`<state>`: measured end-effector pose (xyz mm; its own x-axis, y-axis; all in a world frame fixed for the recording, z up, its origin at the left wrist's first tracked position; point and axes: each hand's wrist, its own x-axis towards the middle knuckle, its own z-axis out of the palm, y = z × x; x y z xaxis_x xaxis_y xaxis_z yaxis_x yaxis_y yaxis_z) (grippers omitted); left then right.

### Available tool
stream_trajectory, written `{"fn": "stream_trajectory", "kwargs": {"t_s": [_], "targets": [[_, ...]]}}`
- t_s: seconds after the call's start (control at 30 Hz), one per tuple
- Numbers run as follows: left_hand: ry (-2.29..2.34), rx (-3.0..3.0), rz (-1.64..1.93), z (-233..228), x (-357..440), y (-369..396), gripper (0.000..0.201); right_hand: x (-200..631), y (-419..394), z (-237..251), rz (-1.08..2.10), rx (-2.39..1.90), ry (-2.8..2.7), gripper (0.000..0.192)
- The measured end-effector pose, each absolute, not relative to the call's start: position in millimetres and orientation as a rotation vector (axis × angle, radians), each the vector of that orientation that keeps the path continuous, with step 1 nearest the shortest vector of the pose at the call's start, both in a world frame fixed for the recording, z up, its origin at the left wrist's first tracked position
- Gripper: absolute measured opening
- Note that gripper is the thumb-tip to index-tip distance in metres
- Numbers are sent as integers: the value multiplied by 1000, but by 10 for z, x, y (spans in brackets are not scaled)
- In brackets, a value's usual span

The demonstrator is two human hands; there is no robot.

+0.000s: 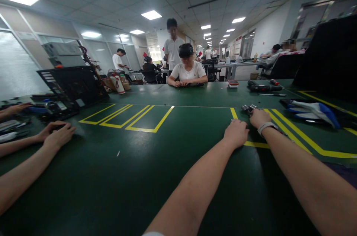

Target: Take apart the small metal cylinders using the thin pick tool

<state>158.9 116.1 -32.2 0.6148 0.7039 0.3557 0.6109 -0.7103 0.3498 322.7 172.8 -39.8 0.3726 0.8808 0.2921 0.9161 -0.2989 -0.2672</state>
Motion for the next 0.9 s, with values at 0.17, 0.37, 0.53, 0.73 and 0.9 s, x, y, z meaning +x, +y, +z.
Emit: {"fn": "stream_trajectory", "kwargs": {"t_s": [0.17,0.37,0.53,0.73,0.9], "targets": [[1248,2251,929,-278,1542,1192,22,3158,1613,-394,-57,-2347,-1556,29],[1205,2061,1294,-108,1474,1178,16,3101,1405,-365,90,-2221,-1709,29],[1104,1977,1443,81,1464,1184,14,3169,1316,-226,278,-2146,-1795,27],[1081,1968,1383,198,1454,1203,18,3159,1113,-213,374,-2001,-1846,27],[1058,2123,1262,314,1533,1184,21,2889,878,-339,328,-1857,-1906,25]]}}
